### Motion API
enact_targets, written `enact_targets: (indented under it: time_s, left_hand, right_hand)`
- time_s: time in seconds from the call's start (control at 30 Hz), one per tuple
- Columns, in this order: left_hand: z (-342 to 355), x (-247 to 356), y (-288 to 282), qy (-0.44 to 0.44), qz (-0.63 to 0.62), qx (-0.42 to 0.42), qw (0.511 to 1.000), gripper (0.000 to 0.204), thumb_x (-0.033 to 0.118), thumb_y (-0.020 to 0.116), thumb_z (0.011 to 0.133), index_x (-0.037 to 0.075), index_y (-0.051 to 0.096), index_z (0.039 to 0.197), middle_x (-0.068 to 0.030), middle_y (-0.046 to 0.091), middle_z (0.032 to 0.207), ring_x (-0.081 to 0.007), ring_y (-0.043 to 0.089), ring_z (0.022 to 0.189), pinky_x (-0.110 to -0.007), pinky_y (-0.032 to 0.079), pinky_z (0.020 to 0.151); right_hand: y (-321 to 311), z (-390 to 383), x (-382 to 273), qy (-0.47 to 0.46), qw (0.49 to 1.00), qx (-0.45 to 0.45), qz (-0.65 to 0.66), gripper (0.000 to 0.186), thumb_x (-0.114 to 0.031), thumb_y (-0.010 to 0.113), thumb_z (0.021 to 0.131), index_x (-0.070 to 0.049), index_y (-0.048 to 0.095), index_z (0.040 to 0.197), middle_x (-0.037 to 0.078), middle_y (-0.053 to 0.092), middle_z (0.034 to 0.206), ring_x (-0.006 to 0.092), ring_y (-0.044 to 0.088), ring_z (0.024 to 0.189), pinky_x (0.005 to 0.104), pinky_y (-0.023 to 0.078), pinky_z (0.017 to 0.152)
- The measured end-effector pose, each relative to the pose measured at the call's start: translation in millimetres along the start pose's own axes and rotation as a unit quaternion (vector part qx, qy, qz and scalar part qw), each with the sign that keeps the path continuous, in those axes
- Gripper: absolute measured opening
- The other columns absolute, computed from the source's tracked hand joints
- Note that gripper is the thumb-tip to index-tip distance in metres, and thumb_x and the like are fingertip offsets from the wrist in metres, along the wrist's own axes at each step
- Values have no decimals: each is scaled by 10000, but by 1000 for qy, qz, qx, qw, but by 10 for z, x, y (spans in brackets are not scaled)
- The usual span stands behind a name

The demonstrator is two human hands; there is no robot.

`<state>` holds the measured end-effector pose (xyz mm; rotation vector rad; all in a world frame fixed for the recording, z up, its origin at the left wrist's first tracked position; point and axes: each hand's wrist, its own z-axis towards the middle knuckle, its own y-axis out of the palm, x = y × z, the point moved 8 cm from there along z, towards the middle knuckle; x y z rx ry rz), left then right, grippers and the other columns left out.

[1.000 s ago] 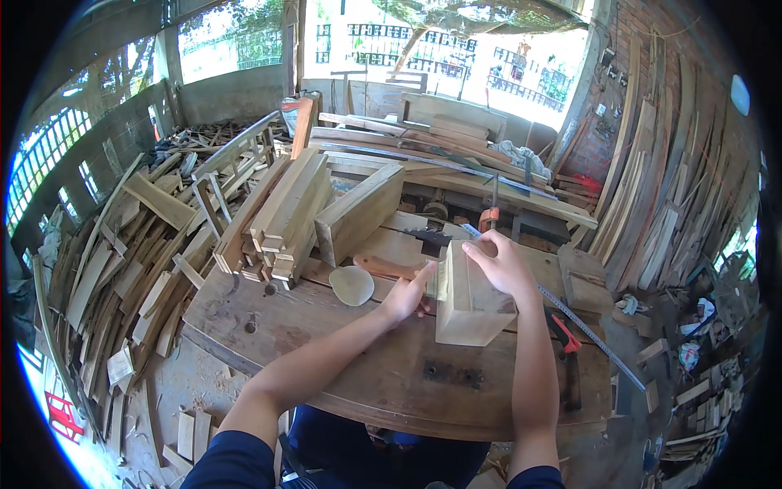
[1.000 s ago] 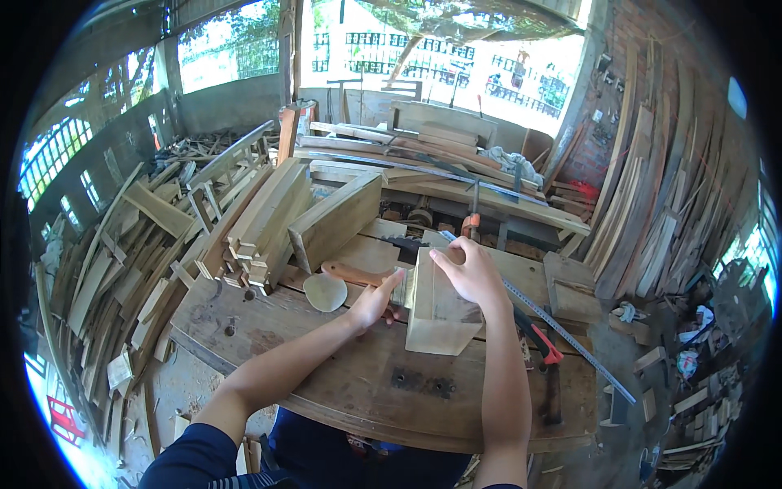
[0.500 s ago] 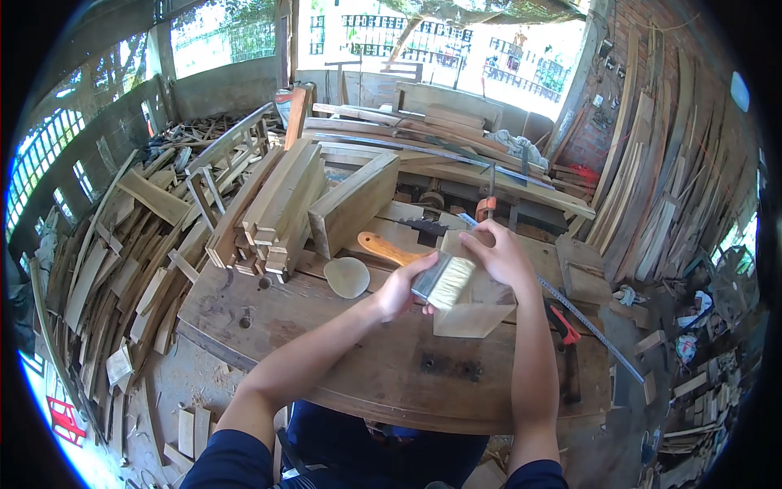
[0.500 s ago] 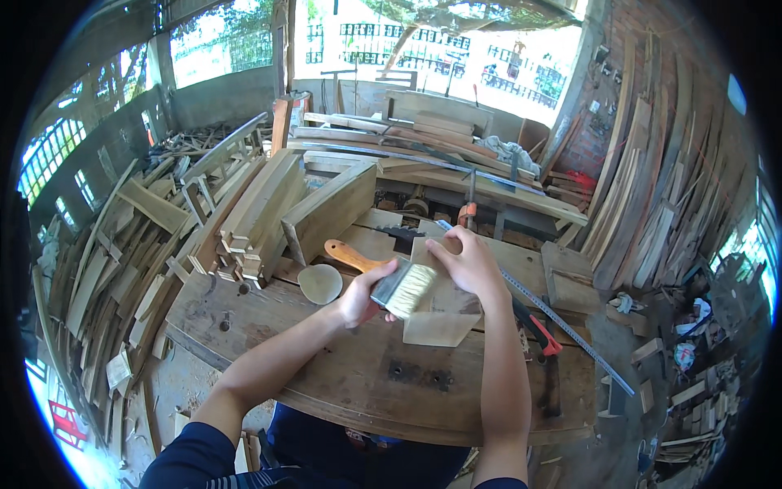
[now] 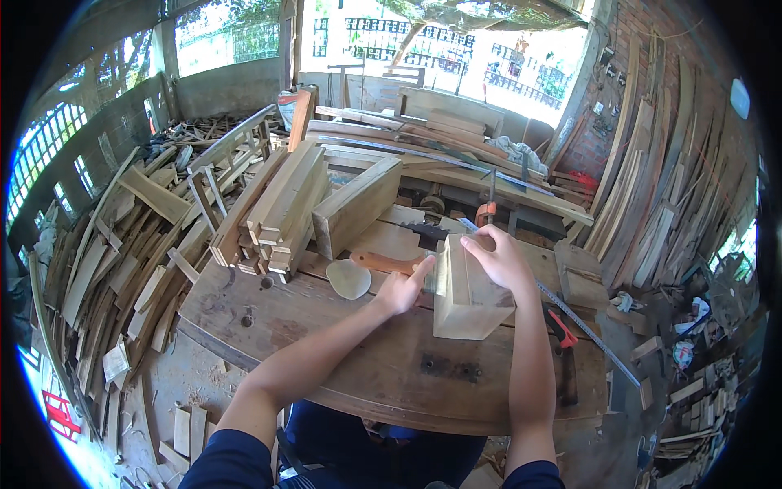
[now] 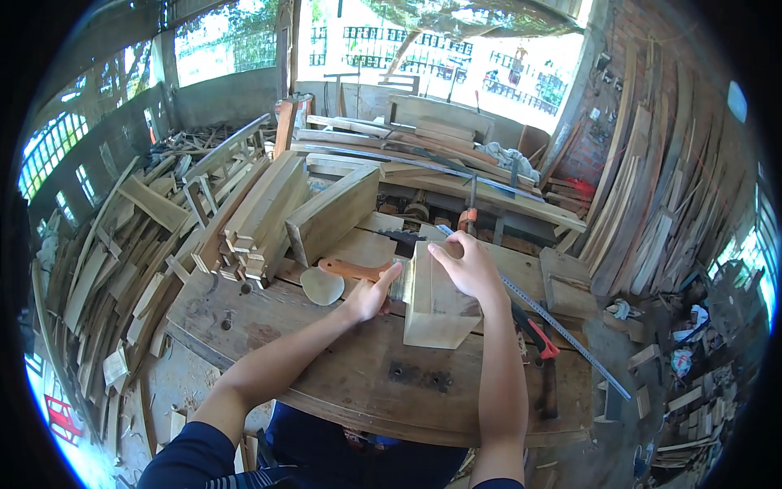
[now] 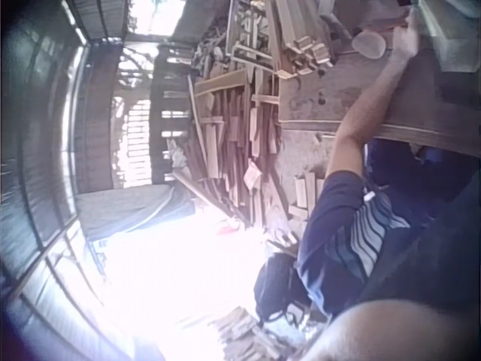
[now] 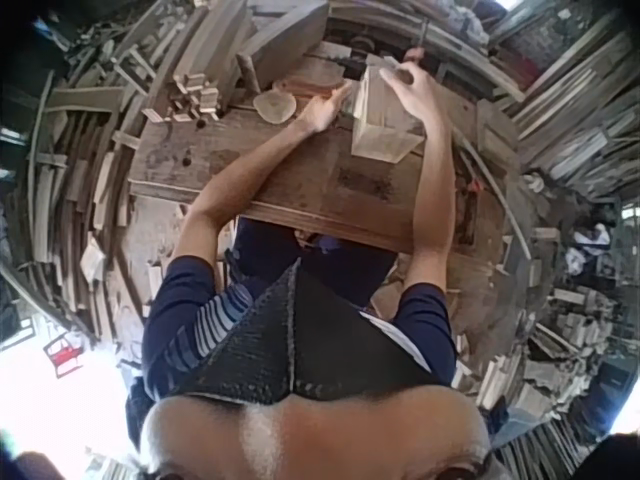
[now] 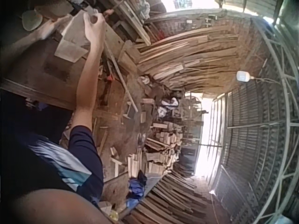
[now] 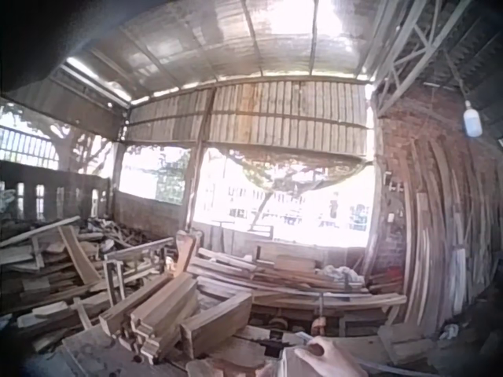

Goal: The person cleans a wooden block by dusting its surfaces with a brush, rotating the block by hand to sweep each side.

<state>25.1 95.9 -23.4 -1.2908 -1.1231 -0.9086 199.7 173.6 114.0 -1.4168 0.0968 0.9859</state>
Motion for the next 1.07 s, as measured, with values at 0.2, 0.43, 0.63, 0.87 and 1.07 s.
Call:
enact_targets:
  time_s: [0.2,0.43,0.63,0.87,1.07]
  left_hand:
    - [-152,244,20,80,75,27,994,595,572,494,1037,71,675,1300,-142,749,950,-271,712,893,-403,554,799]
    - [-340,537,68,87,-345,-88,930,511,449,585,1054,7,592,1312,-19,677,1147,-95,634,1056,-300,522,900]
    - [-51,-104,144,-17,-147,22,989,563,562,500,1053,55,660,1238,-73,698,865,-165,680,849,-337,540,705]
    - [-271,342,113,114,-24,31,993,502,454,517,1086,-24,636,1185,-151,714,1006,-251,670,999,-397,500,906]
    - [-487,561,105,163,-273,-22,948,371,385,534,1112,28,621,1167,-11,626,1010,-93,539,968,-311,455,876]
  right_hand:
    - [-7,6,84,-4,1000,6,5,589,-533,725,936,0,691,1182,225,733,1140,353,703,1090,414,523,949]
    - [-2,30,51,-20,999,25,-11,518,-487,744,935,-23,706,1162,201,745,1134,342,710,1070,404,525,938]
    - [20,41,34,-20,1000,-2,13,597,-529,725,938,19,685,1170,223,732,1116,355,703,1068,408,522,939]
    - [14,27,109,-28,999,13,11,591,-527,729,937,16,687,1166,230,731,1114,361,704,1047,411,521,939]
    - [39,26,7,2,1000,-15,18,609,-543,745,922,5,692,1183,235,726,1155,368,699,1086,414,521,954]
